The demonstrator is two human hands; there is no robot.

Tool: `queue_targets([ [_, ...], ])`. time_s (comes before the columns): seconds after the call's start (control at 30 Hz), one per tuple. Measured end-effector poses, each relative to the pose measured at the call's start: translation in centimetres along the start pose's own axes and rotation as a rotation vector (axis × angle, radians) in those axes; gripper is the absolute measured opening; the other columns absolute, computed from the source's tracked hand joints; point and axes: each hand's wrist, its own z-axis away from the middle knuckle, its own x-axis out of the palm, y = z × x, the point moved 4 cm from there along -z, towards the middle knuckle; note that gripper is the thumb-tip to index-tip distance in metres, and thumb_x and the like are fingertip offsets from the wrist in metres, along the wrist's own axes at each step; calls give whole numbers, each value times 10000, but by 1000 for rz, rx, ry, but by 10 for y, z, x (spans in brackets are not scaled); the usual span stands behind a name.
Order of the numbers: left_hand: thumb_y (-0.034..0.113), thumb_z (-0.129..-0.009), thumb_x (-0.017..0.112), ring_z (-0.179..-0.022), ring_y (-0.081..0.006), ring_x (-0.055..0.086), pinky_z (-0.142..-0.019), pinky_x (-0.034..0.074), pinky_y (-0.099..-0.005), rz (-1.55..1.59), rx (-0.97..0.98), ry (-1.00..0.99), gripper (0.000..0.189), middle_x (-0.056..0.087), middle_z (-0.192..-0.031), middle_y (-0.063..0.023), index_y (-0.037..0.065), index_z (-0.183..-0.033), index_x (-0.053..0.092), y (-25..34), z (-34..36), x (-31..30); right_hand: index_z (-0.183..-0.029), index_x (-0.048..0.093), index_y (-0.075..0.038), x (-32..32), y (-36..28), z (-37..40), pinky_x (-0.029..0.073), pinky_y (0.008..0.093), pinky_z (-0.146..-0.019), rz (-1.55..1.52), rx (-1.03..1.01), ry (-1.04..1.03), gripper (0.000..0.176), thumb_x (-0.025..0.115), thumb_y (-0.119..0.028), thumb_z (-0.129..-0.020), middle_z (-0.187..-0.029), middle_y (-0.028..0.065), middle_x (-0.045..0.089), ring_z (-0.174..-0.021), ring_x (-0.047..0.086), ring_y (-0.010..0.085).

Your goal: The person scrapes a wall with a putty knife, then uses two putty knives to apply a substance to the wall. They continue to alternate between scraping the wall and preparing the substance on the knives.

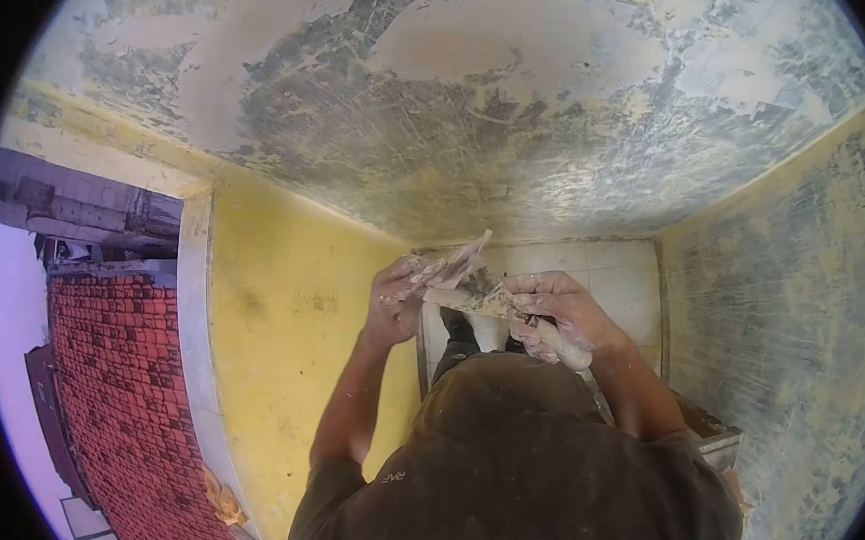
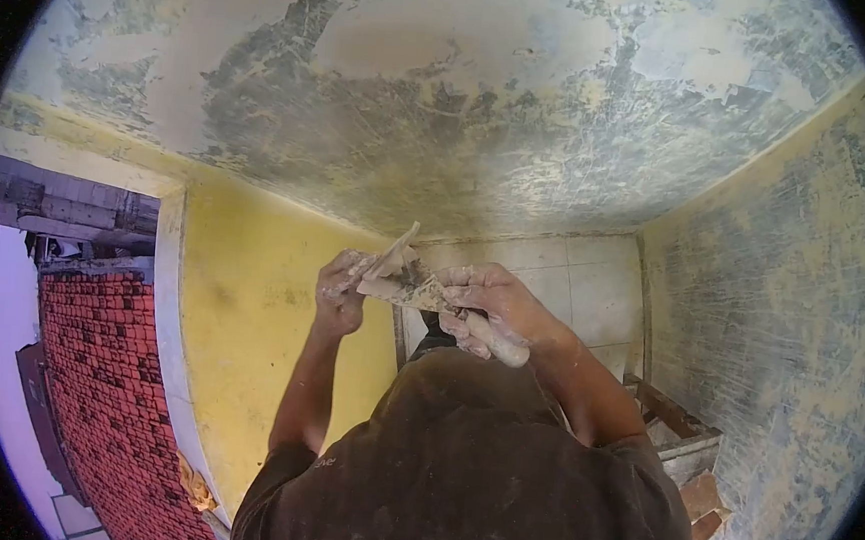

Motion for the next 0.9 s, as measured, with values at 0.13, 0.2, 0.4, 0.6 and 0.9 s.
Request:
queue_targets([
  [0.13, 46, -839, 584, -720, -286, 620, -633, 494, -337, -17, 47, -202, 229, 650, -867, -161, -60, -1033, 644, -2, -4, -18, -1210, 520, 37, -11, 17, -8, 402, 260, -367, -16, -28, -81, 312, 487, -104, -934, -656, 101, 536, -426, 477, 149],
  [0.2, 22, -804, 596, -697, -294, 610, -613, 485, -346, -84, 58, -299, 230, 642, -850, -163, -31, -1018, 661, 3, -6, -25, -1236, 531, 22, -15, 25, -11, 409, 266, -372, -14, -49, -103, 336, 512, -108, -926, -648, 111, 529, -450, 485, 152],
  [0.4, -5, -740, 613, -659, -291, 591, -578, 470, -344, -159, 124, -375, 270, 629, -818, -147, 3, -1001, 681, 15, -16, -47, -1252, 488, 56, -18, 27, -8, 409, 252, -385, -22, -72, -223, 361, 490, -138, -948, -674, 94, 532, -484, 498, 146],
  [0.6, 43, -776, 573, -625, -274, 563, -558, 459, -348, -211, 74, -362, 194, 596, -782, -125, -3, -941, 666, 11, -16, -61, -1038, 566, 50, -27, 0, 11, 397, 261, -363, 65, -236, -215, 248, 502, -171, -946, -606, 91, 532, -435, 498, 145],
  [0.9, 237, -1010, 401, -531, -68, 417, -464, 353, -216, 759, -749, 308, 297, 487, -729, -3, 9, -1173, 499, 27, 6, 50, -1190, 534, 19, -39, -10, 0, 414, 265, -471, 1009, -1119, 407, 282, 520, -112, -940, -761, 68, 548, -605, 510, 128],
])
